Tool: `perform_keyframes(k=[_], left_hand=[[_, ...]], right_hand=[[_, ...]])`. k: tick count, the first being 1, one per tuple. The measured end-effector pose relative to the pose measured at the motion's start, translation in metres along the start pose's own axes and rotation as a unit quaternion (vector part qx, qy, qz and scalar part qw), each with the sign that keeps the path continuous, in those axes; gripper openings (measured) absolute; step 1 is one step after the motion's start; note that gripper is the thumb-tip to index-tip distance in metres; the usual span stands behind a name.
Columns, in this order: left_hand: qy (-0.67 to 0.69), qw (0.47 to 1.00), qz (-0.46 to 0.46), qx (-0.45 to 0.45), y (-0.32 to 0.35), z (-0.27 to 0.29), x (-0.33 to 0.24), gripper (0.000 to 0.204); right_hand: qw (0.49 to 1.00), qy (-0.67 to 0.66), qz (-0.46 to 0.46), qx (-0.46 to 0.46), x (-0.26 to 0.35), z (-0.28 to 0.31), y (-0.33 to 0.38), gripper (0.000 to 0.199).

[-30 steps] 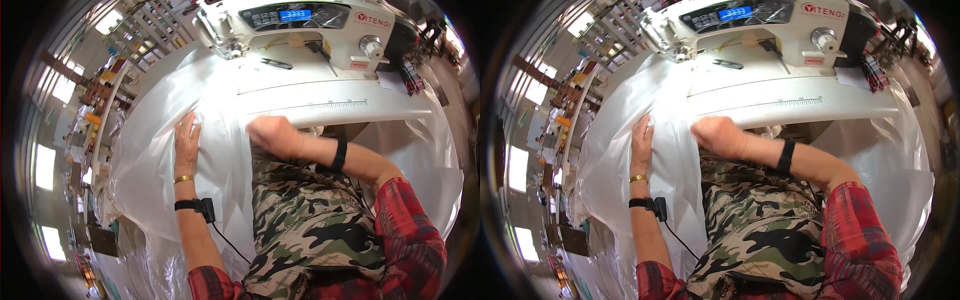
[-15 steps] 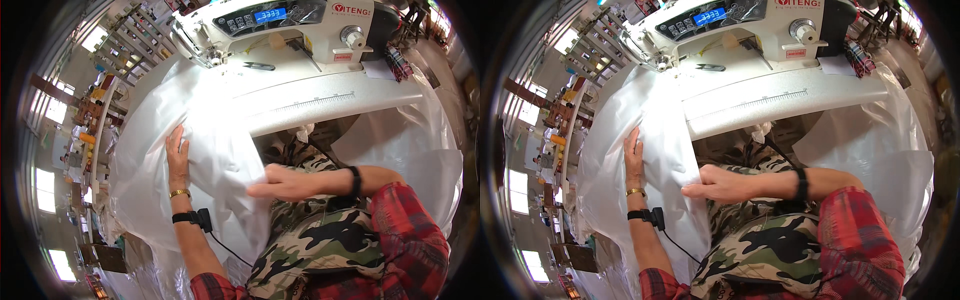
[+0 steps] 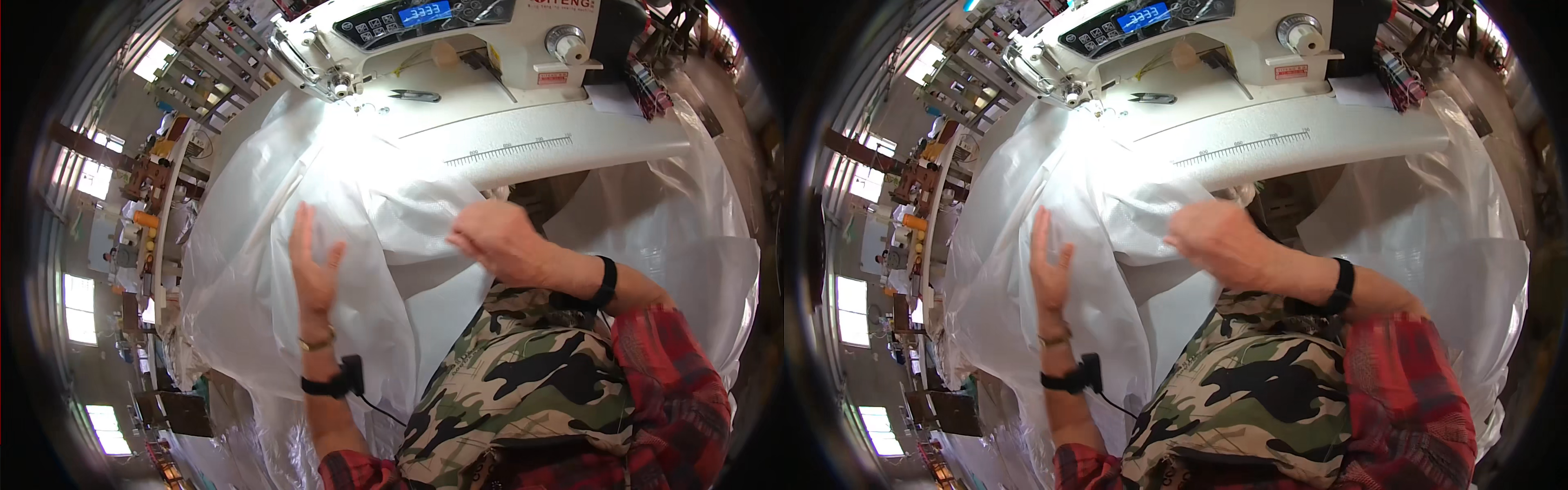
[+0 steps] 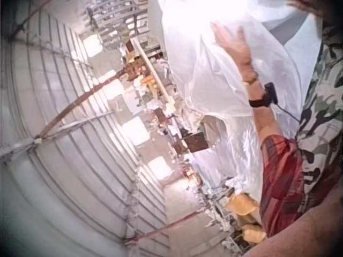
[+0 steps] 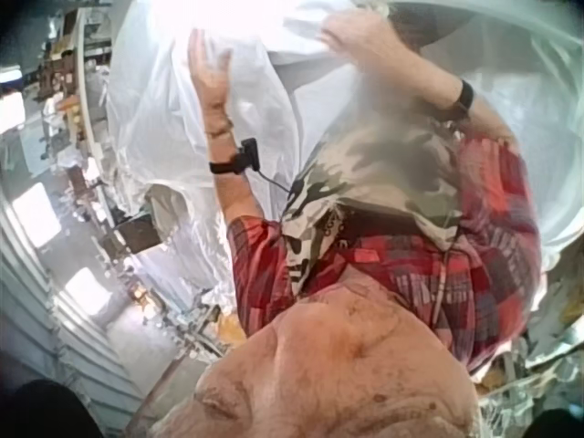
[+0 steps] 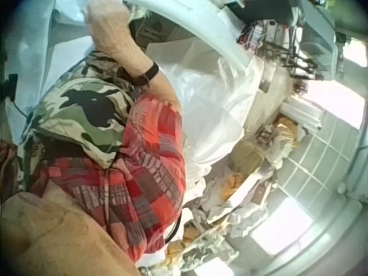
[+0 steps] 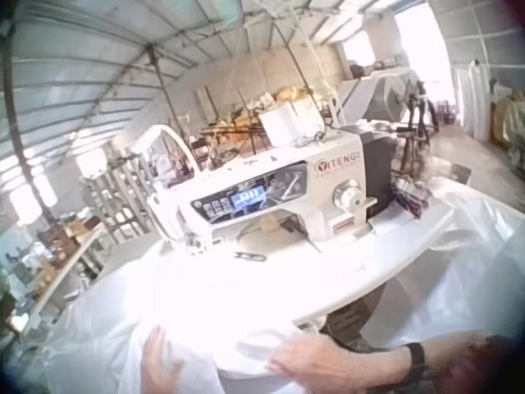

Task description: The recorder is using an industrial sewing machine to join or hem a large white plastic sheet.

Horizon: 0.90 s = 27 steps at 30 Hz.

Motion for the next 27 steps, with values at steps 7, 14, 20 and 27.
perform_keyframes(k=[7, 14, 20, 27], left_hand=[[-0.254, 0.964, 0.071, 0.030, 0.057, -0.078, -0.089, 0.070], [-0.054, 0.982, 0.120, -0.136, 0.097, -0.013, -0.056, 0.003], [0.026, 0.987, 0.144, -0.061, 0.103, 0.027, -0.064, 0.009], [0.229, 0.957, 0.161, 0.076, 0.084, -0.017, -0.079, 0.014]], right_hand=[[0.893, -0.291, -0.041, 0.341, 0.012, -0.160, -0.035, 0.025], [0.793, -0.488, -0.152, 0.332, -0.012, -0.241, -0.063, 0.033], [0.853, -0.412, 0.098, 0.306, 0.064, -0.147, -0.031, 0.036], [0.791, -0.523, 0.019, 0.317, 0.071, -0.110, 0.020, 0.039]])
Point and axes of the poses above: each hand's wrist, its own y-axis away from the middle knuckle, its own z-axis out of the back of the hand, x = y × z, the point moved 10 cm from there along -y, towards the middle knuckle, and after that the axes turned 15 degrees about x, right-handed, at the moved point
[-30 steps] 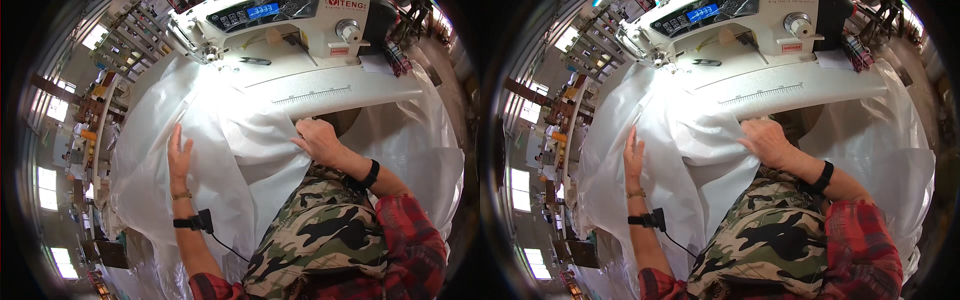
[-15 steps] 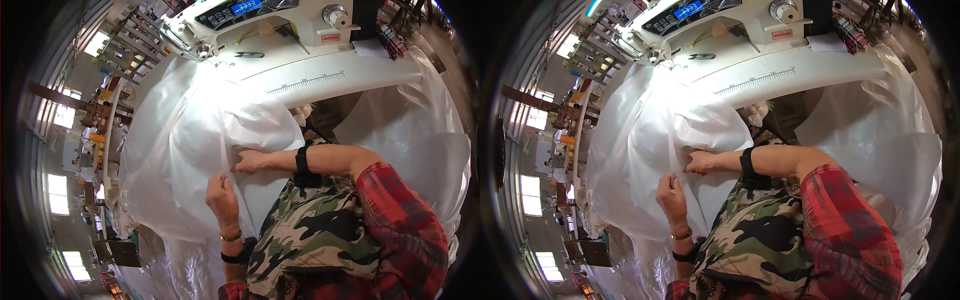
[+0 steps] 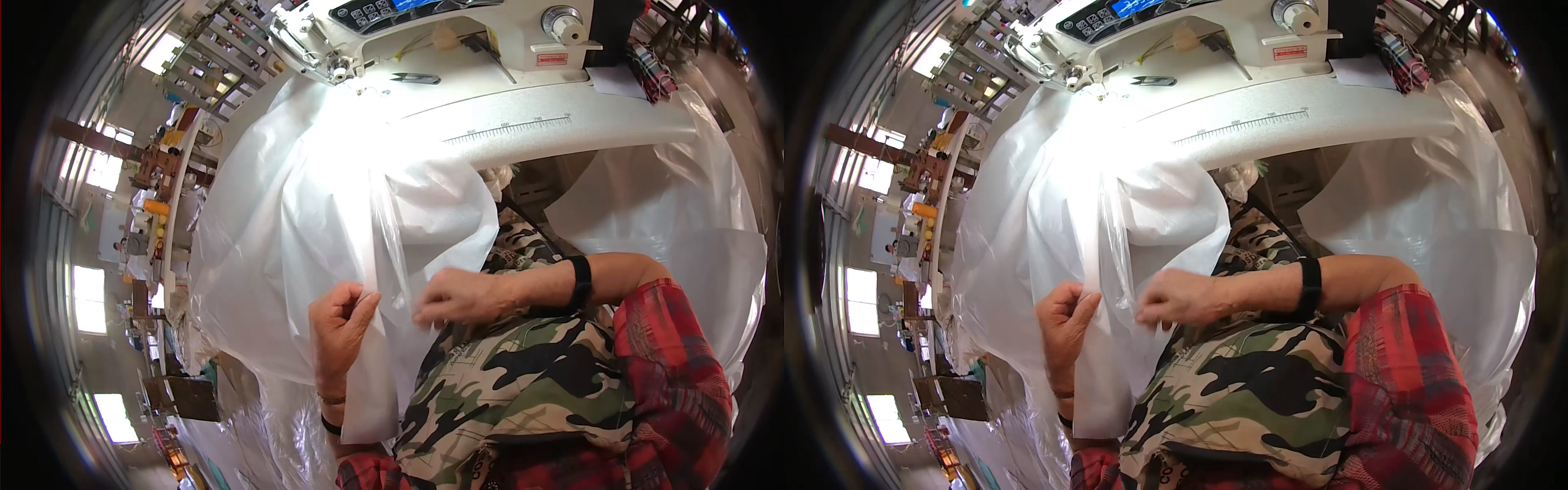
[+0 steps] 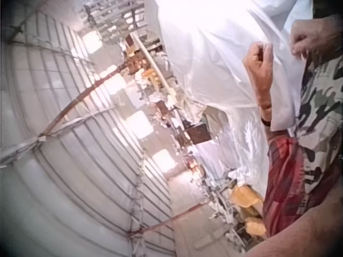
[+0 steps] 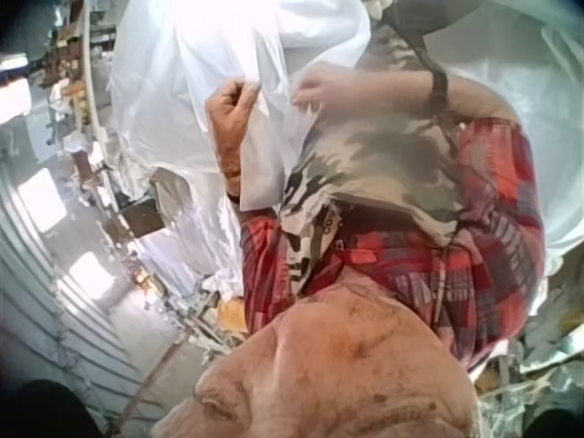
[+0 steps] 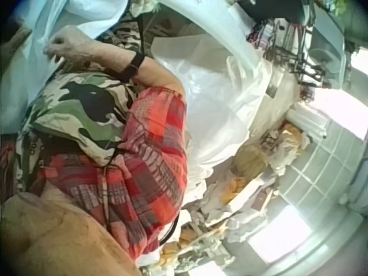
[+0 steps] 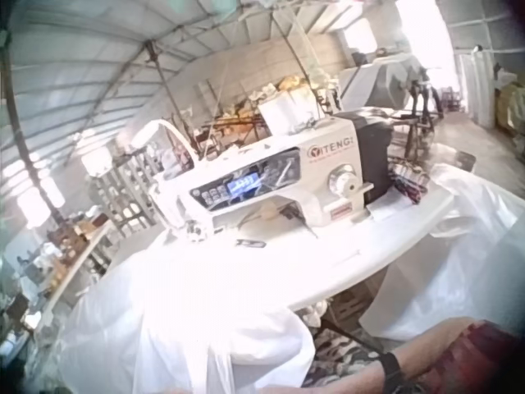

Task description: The recorder is using an industrial sewing machine to join or hem a large white plastic sheet.

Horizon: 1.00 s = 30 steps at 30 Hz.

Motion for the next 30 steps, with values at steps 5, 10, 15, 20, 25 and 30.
perform_keyframes(k=[5, 10, 15, 20, 25, 30], left_hand=[[0.088, 0.996, 0.030, -0.007, 0.001, -0.016, 0.028, 0.011], [0.124, 0.991, 0.047, -0.034, 0.005, -0.027, 0.068, 0.012], [0.242, 0.967, 0.081, -0.006, 0.000, -0.052, 0.075, 0.022], [0.178, 0.979, 0.099, -0.028, 0.011, -0.024, 0.081, 0.023], [0.135, 0.984, 0.102, -0.052, 0.013, -0.002, 0.101, 0.021], [0.135, 0.985, 0.097, -0.038, 0.007, -0.007, 0.093, 0.020]], right_hand=[[0.995, 0.068, -0.030, -0.067, -0.005, 0.023, 0.012, 0.040], [0.959, -0.274, -0.002, -0.068, -0.026, 0.020, 0.003, 0.043], [0.959, -0.284, -0.004, 0.001, -0.023, -0.002, -0.012, 0.054], [0.972, -0.213, -0.099, 0.010, -0.054, 0.005, -0.006, 0.030], [0.979, -0.187, -0.073, 0.015, -0.044, 0.007, 0.003, 0.016], [0.988, -0.141, -0.039, -0.054, -0.033, 0.016, 0.001, 0.024]])
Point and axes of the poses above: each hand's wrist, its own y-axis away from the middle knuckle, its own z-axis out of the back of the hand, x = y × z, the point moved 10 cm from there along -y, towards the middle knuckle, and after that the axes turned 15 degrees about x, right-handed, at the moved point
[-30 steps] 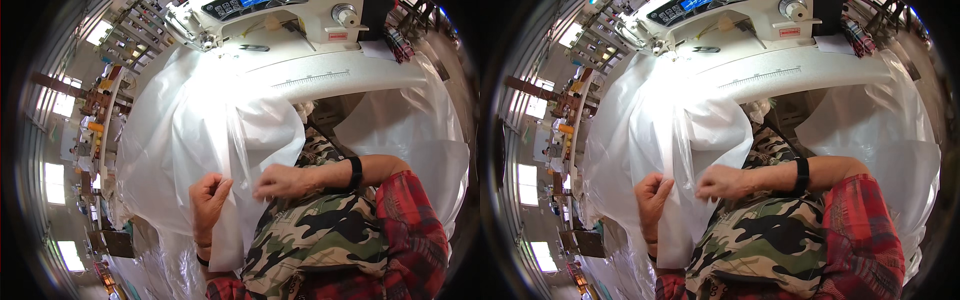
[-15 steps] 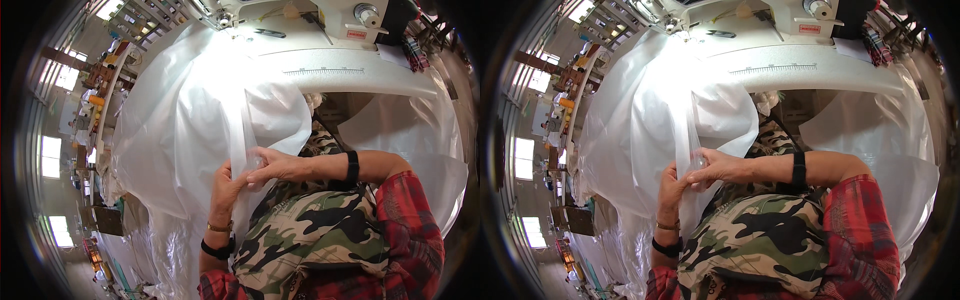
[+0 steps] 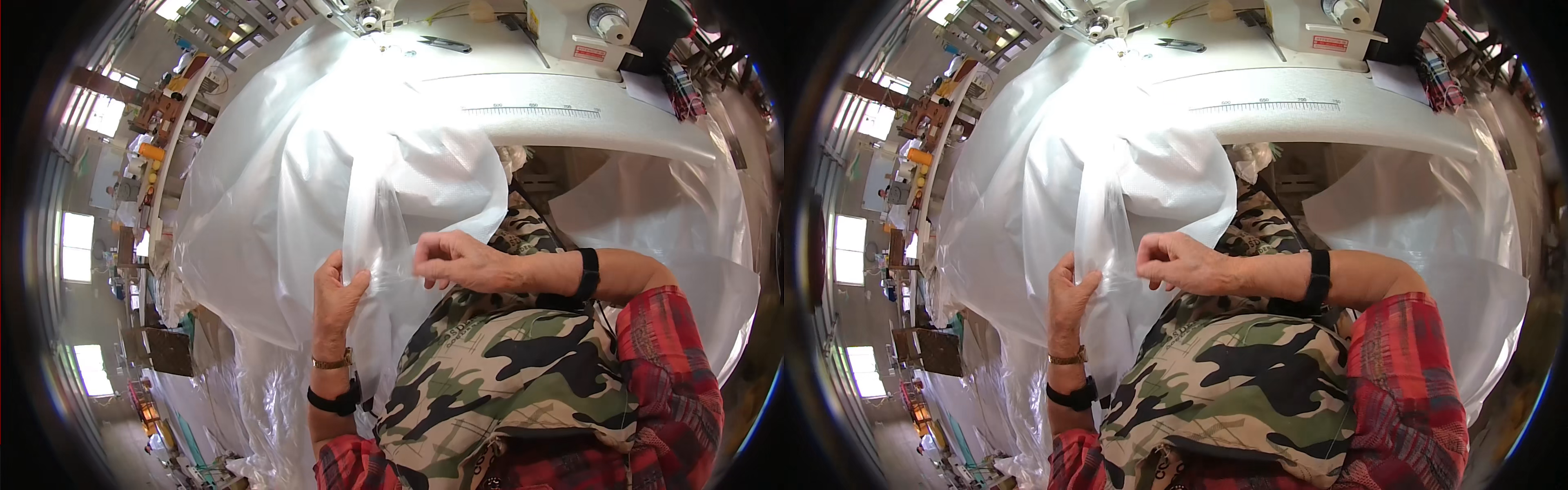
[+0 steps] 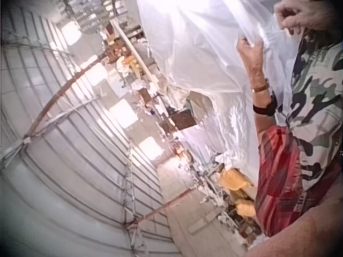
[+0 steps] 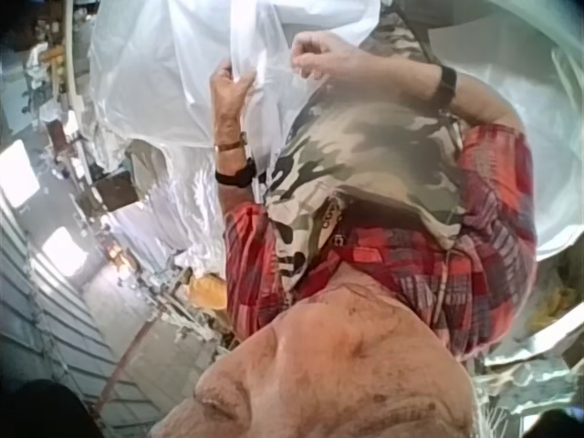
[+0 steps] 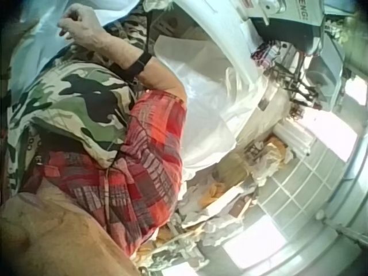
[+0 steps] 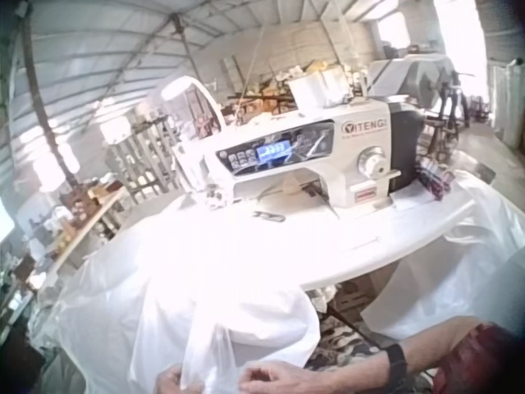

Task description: The recorder is using an industrial sewing machine to join or hem a large white plastic sheet.

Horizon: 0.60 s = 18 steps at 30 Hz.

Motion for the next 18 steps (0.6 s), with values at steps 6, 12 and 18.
perform_keyframes(k=[6, 12, 18], left_hand=[[0.001, 1.000, -0.029, -0.012, 0.011, -0.001, -0.012, 0.017], [-0.353, 0.926, -0.104, -0.087, 0.035, -0.030, -0.084, 0.010], [-0.219, 0.965, -0.146, 0.009, 0.020, -0.042, -0.054, 0.007]], right_hand=[[0.995, -0.007, -0.094, -0.025, -0.001, -0.006, 0.000, 0.031], [0.959, 0.256, 0.115, -0.052, 0.060, -0.028, 0.002, 0.017], [0.832, 0.537, 0.133, -0.034, 0.061, -0.061, -0.001, 0.020]])
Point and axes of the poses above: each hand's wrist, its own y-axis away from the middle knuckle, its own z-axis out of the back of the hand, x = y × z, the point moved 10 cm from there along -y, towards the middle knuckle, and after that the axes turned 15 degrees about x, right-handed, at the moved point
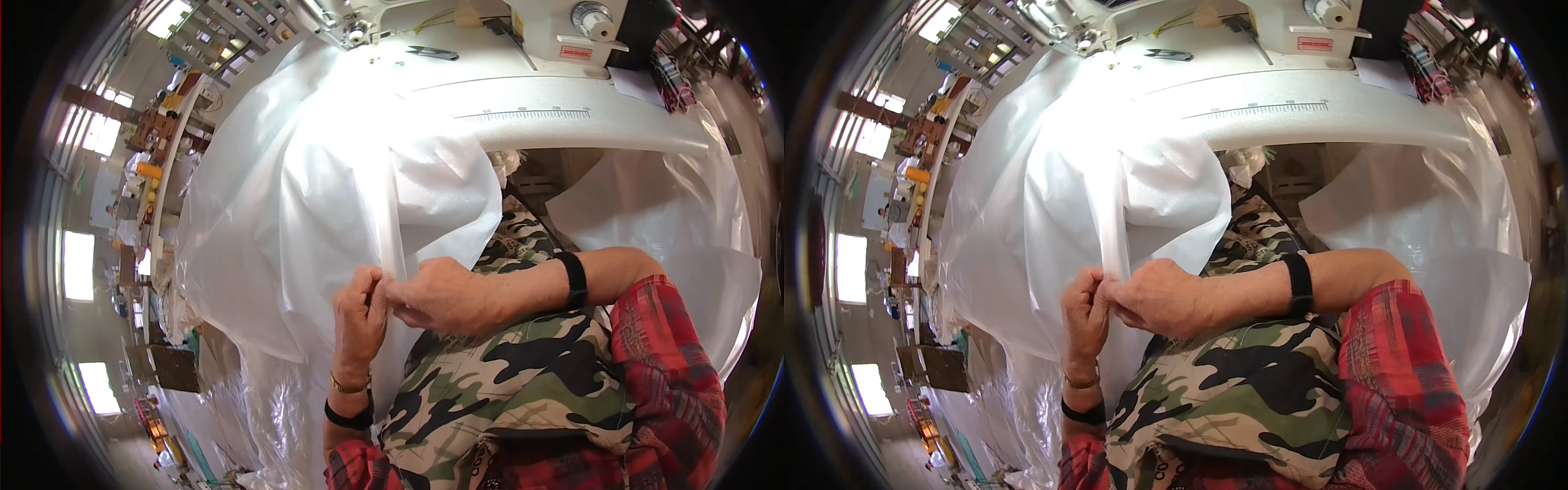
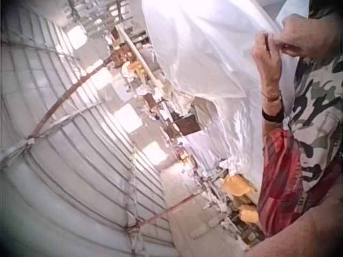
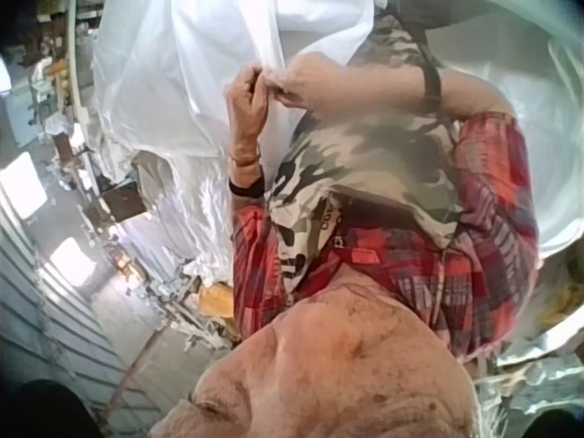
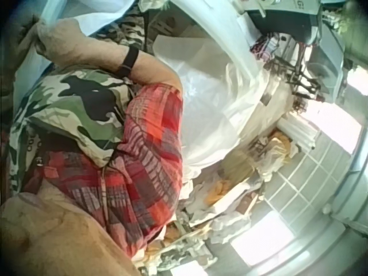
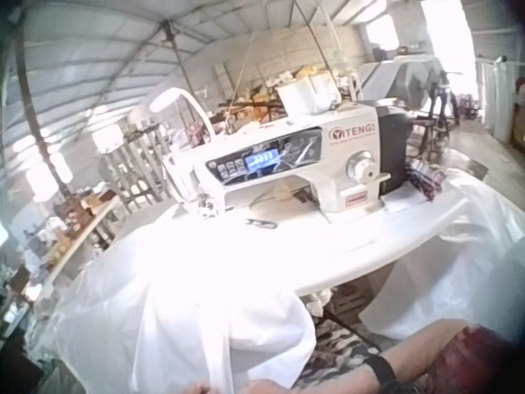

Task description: The recorder is using an industrial sewing machine to join or hem a large white plastic sheet.

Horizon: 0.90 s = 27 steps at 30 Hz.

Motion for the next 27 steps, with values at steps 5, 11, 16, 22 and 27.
perform_keyframes(k=[5, 11, 16, 22, 27], left_hand=[[0.241, 0.968, 0.053, 0.039, 0.000, -0.021, 0.025, 0.013], [0.369, 0.926, 0.067, -0.040, 0.000, -0.021, 0.027, 0.014], [0.360, 0.928, 0.091, -0.005, -0.003, -0.027, 0.032, 0.012], [0.319, 0.941, 0.103, -0.052, 0.006, -0.009, 0.041, 0.012], [0.308, 0.945, 0.097, -0.060, 0.003, 0.005, 0.023, 0.011]], right_hand=[[0.996, 0.084, 0.036, 0.019, 0.011, -0.006, 0.001, 0.018], [0.991, 0.083, 0.082, 0.071, 0.022, -0.007, 0.000, 0.019], [0.978, 0.124, 0.138, 0.096, 0.028, -0.002, 0.014, 0.017], [0.954, 0.178, -0.161, 0.181, -0.048, 0.027, 0.075, 0.026], [0.949, 0.261, -0.148, 0.096, -0.078, 0.028, 0.092, 0.022]])
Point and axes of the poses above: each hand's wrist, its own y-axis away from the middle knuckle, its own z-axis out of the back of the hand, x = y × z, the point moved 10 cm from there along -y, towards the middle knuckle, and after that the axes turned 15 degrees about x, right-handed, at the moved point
